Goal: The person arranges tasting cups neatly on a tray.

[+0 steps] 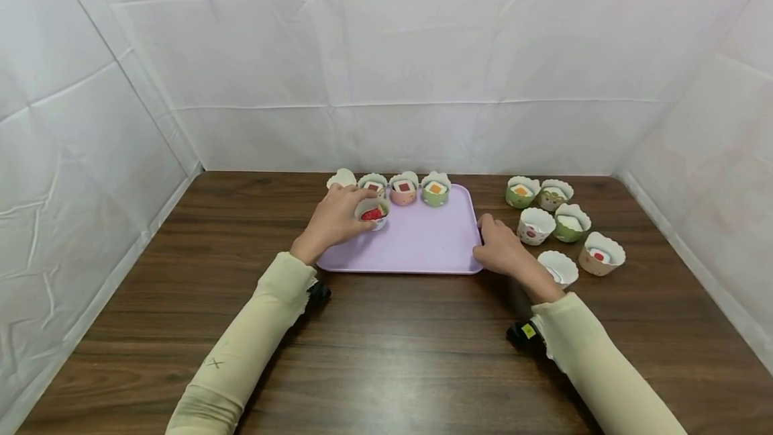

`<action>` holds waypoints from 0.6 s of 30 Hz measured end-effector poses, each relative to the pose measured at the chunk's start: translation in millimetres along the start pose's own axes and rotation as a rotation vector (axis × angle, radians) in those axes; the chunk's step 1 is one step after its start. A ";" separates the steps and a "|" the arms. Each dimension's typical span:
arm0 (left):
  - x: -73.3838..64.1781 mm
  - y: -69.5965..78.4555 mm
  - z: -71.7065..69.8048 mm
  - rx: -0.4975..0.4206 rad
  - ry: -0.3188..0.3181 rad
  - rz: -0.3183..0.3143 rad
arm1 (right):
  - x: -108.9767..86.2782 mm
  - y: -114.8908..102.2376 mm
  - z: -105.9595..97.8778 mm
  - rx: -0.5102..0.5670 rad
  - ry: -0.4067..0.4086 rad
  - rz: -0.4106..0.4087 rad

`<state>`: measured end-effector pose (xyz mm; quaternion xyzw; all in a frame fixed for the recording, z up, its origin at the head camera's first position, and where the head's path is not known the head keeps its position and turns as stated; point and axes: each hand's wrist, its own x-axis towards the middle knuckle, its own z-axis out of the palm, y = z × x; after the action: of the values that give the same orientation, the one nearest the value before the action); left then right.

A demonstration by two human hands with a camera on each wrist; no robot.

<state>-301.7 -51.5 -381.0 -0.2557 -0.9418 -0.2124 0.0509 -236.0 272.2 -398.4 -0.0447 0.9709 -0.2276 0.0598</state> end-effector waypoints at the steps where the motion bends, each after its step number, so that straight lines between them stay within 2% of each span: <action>1: -0.1 0.3 0.3 0.007 0.004 0.006 | 0.1 -0.2 0.0 -0.001 0.000 -0.001; 7: -0.3 1.6 0.4 0.035 0.005 0.020 | -0.2 -2.0 -0.4 -0.006 -0.002 0.000; 11: 0.2 1.1 -0.2 0.017 -0.005 0.003 | 0.4 -1.7 -0.2 -0.005 0.000 0.000; 18: 1.5 -0.6 0.5 0.000 -0.001 0.013 | 0.7 -0.1 0.6 -0.010 0.005 -0.001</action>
<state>-303.4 -51.0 -381.4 -0.2621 -0.9400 -0.2122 0.0520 -236.6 271.7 -399.0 -0.0451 0.9721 -0.2229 0.0571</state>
